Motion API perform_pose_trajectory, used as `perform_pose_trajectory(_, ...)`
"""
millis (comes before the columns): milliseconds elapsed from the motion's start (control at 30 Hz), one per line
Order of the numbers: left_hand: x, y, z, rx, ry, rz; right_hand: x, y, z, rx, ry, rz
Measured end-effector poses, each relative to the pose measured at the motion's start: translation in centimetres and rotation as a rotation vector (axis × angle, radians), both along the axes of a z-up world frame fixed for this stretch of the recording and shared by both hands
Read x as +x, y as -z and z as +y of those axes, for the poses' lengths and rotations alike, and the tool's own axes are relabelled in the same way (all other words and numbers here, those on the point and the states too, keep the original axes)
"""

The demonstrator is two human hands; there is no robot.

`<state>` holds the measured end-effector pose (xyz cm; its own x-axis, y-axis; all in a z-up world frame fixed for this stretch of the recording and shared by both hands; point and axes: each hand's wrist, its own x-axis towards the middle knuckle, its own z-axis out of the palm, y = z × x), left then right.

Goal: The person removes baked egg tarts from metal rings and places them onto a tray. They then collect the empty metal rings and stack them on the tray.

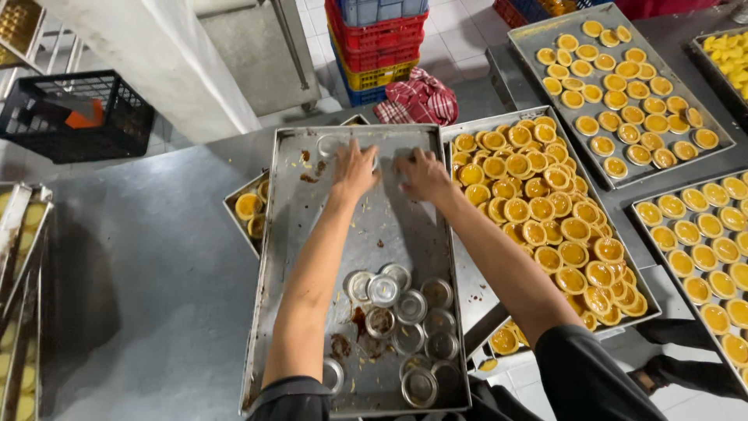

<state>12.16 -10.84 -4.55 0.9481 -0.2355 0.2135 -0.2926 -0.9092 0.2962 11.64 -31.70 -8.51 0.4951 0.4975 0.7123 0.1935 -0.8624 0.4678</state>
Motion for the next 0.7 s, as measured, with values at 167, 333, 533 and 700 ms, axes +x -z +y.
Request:
perform_pose_trajectory(167,-0.1,2.3,0.2,0.081,-0.006,0.060,-2.8,-4.3,-0.3,0.209,0.095,1.089)
perform_pose_trajectory(333,-4.6,0.8,3.2,-0.237,0.046,0.166,-7.1,-8.1,0.0,0.777,-0.113,1.216)
perform_pose_trajectory(533,-16.8,-4.0,4.1,-1.602,-0.280,0.669,-17.5,-10.0,2.0,2.263,-0.304,1.665)
perform_pose_trajectory(700,-25.1,-3.8,4.7,-2.357,-0.713,0.645,-22.3,-10.8,4.5,2.599,-0.430,1.858)
